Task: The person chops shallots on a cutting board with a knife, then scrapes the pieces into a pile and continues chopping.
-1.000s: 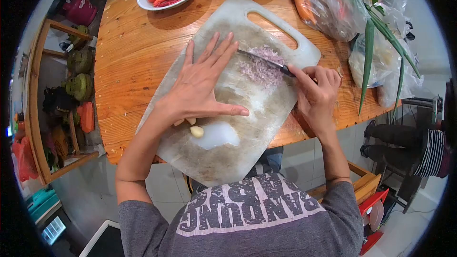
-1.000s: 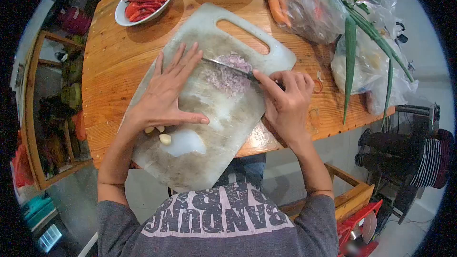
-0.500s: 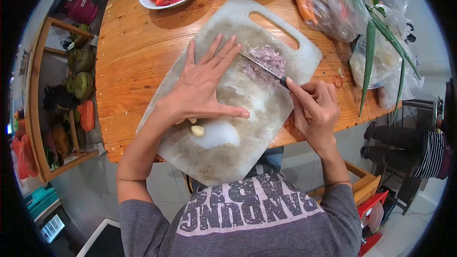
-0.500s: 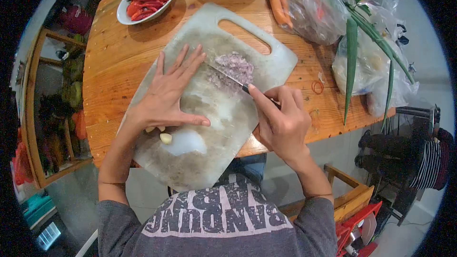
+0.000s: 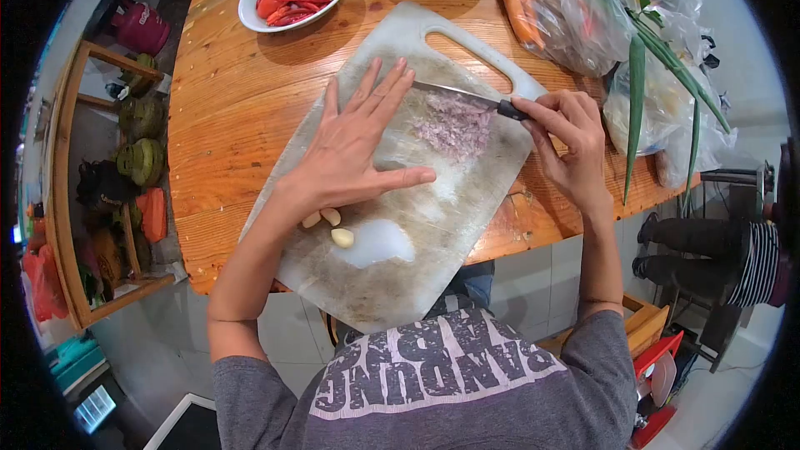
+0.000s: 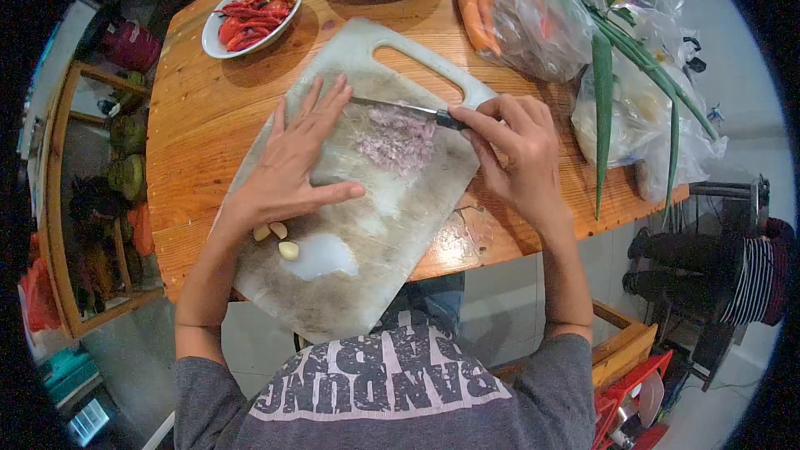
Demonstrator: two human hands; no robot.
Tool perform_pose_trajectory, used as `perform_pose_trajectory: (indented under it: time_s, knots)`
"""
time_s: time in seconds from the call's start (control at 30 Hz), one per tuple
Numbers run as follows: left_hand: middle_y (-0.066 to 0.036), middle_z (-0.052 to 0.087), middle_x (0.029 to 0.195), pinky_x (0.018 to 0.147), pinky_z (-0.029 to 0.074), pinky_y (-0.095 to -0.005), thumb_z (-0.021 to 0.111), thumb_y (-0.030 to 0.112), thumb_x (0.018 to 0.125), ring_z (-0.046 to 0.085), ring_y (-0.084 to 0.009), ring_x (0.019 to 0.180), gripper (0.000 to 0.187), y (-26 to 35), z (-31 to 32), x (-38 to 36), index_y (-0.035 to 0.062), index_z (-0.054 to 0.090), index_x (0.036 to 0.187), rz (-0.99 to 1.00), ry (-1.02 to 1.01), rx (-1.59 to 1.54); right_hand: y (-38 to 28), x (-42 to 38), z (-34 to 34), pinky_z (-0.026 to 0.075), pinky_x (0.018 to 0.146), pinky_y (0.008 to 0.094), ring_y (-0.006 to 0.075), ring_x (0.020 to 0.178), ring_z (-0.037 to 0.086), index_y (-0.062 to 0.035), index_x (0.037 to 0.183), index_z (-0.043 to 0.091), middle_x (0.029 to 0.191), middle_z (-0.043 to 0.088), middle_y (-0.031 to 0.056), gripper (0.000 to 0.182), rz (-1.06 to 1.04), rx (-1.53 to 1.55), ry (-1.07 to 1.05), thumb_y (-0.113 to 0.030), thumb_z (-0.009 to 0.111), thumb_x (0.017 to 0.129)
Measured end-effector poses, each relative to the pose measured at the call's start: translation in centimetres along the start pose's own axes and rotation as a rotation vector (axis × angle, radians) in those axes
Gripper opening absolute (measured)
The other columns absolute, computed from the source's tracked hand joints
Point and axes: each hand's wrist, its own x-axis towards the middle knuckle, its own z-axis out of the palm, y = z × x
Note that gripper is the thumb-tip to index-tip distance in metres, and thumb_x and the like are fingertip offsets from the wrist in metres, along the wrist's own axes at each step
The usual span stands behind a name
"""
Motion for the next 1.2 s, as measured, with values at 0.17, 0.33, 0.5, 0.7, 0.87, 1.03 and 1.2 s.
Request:
perform_pose_trajectory:
  time_s: [0.17,0.33,0.5,0.7,0.87,1.03,1.2]
  knots:
    - [-0.017,0.023,0.17,0.125,0.001,-0.0651,0.056,0.076,0.088,0.014,-0.0363,0.159,0.11,-0.3,0.4,1.4,0.0028,0.022,0.163,0.017,0.045,0.071,2.2,-0.1,1.7,0.045,0.087,0.0394,0.0266,0.092,0.06,-0.0139,0.115,0.077,0.093,0.066,0.0059,0.039,0.017,-0.012,0.064,0.0,0.075,0.078]
    - [-0.015,0.022,0.171,0.126,-0.003,-0.0608,0.053,0.069,0.094,0.012,-0.0348,0.159,0.1,-0.5,0.9,1.1,0.0055,0.019,0.164,-0.008,-0.015,0.047,2.9,-0.5,2.6,0.044,0.087,0.0395,0.0269,0.094,0.059,-0.0144,0.115,0.078,0.095,0.067,0.0061,0.039,0.055,0.0,0.039,0.0,0.074,0.079]
    - [-0.014,0.023,0.17,0.126,-0.004,-0.0599,0.054,0.066,0.095,0.012,-0.0343,0.159,0.098,-0.6,0.3,0.7,0.0071,0.018,0.165,0.007,-0.029,0.057,1.8,-1.4,2.3,0.044,0.086,0.0389,0.0272,0.093,0.059,-0.0134,0.114,0.077,0.095,0.067,0.0066,0.038,0.092,0.025,0.021,0.001,0.074,0.078]
    - [-0.013,0.032,0.167,0.127,-0.002,-0.0607,0.058,0.064,0.093,0.021,-0.0319,0.157,0.097,0.0,-0.2,-0.6,0.008,0.024,0.163,0.032,-0.023,0.087,-0.7,-3.0,2.2,0.047,0.08,0.0389,0.0276,0.091,0.059,-0.0129,0.114,0.077,0.094,0.066,0.0067,0.041,0.071,0.019,0.058,0.004,0.073,0.076]
    - [-0.009,0.04,0.163,0.127,0.002,-0.0614,0.061,0.06,0.093,0.03,-0.0313,0.154,0.086,0.0,-0.8,-0.8,0.0111,0.036,0.159,0.061,-0.004,0.135,-2.2,-3.2,1.6,0.05,0.069,0.036,0.025,0.084,0.061,-0.0119,0.116,0.077,0.095,0.065,0.0064,0.041,0.027,-0.057,0.065,0.001,0.076,0.077]
    - [-0.007,0.04,0.164,0.127,0.003,-0.0622,0.06,0.056,0.095,0.03,-0.0308,0.154,0.08,-0.6,-0.6,-0.8,0.0122,0.039,0.158,0.064,0.015,0.125,-4.3,-3.6,1.1,0.051,0.063,0.0355,0.0245,0.078,0.064,-0.0104,0.119,0.075,0.096,0.065,0.0085,0.04,0.167,0.05,-0.074,-0.002,0.078,0.081]
    - [-0.007,0.037,0.166,0.127,0.003,-0.0624,0.057,0.053,0.097,0.026,-0.031,0.156,0.077,-0.9,-0.2,-0.6,0.0127,0.037,0.159,0.068,0.032,0.132,-3.8,-3.8,1.4,0.052,0.065,0.0355,0.0246,0.078,0.065,-0.0072,0.121,0.074,0.096,0.065,0.0103,0.043,0.148,0.106,0.009,0.0,0.079,0.079]
